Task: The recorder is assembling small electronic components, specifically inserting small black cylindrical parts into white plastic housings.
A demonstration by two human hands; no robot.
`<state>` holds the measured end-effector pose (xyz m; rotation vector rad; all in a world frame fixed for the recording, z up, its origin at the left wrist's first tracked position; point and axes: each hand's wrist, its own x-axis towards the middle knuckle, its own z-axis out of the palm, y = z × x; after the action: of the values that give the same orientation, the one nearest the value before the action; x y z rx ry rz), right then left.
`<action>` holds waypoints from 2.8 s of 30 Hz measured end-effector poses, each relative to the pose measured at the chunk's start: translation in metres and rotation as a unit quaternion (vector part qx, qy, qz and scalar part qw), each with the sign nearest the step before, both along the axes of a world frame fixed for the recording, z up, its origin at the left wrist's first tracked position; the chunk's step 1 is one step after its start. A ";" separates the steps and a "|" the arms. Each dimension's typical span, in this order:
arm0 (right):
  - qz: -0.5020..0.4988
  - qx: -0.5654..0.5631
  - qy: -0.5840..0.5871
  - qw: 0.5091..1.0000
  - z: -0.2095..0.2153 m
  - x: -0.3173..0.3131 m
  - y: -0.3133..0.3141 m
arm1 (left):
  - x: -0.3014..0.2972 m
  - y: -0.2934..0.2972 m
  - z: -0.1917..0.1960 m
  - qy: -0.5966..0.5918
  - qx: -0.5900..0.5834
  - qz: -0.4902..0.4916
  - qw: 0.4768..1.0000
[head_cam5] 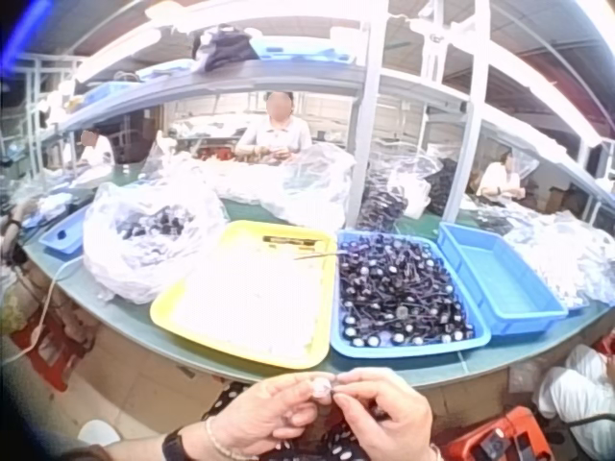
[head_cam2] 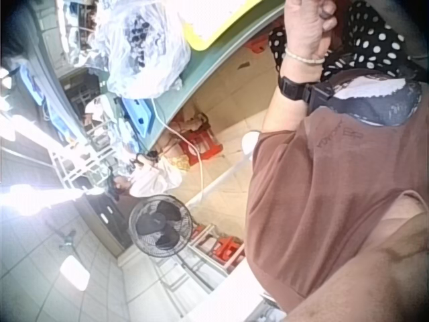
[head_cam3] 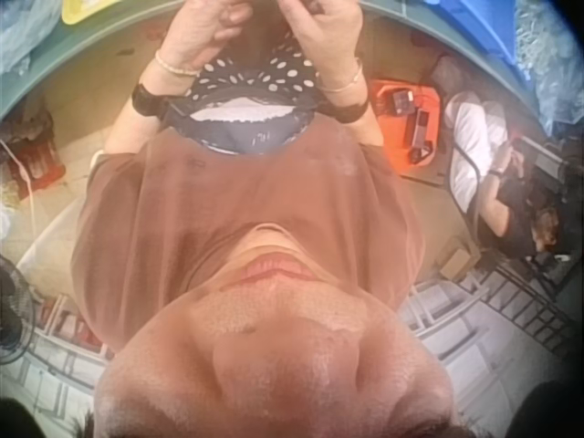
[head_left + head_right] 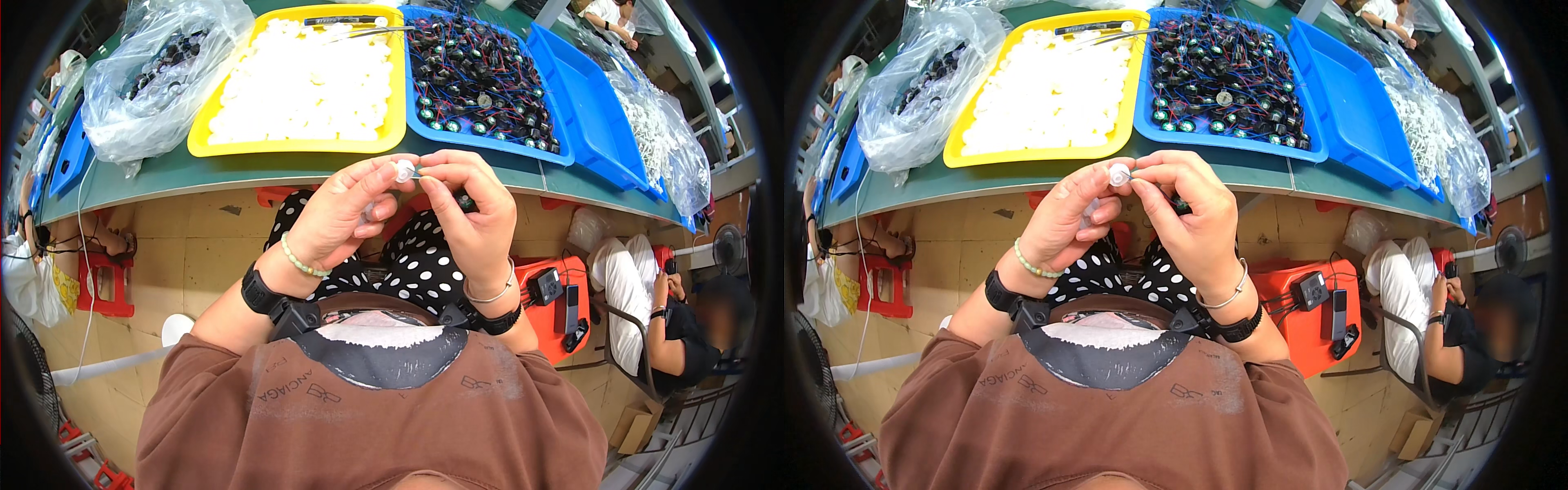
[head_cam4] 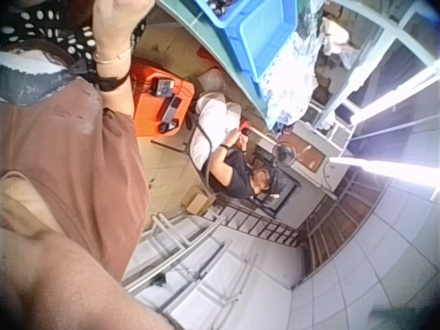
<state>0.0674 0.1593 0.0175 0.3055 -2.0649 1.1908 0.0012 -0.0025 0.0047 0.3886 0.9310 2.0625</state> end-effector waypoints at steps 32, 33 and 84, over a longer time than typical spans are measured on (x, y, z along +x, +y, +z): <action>-0.061 0.020 0.048 0.997 -0.004 -0.004 -0.016 | 0.002 0.000 -0.003 -0.016 -0.001 -0.005 1.000; -0.061 0.024 0.050 0.997 -0.005 -0.004 -0.015 | 0.002 0.000 -0.002 -0.014 -0.004 -0.002 1.000; -0.055 0.048 0.012 0.997 0.001 0.000 -0.014 | 0.002 0.001 -0.003 -0.014 0.001 -0.001 1.000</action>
<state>0.0670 0.1448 0.0187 0.2471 -2.0931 1.0191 0.0037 -0.0019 0.0015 0.3595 0.9116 2.0628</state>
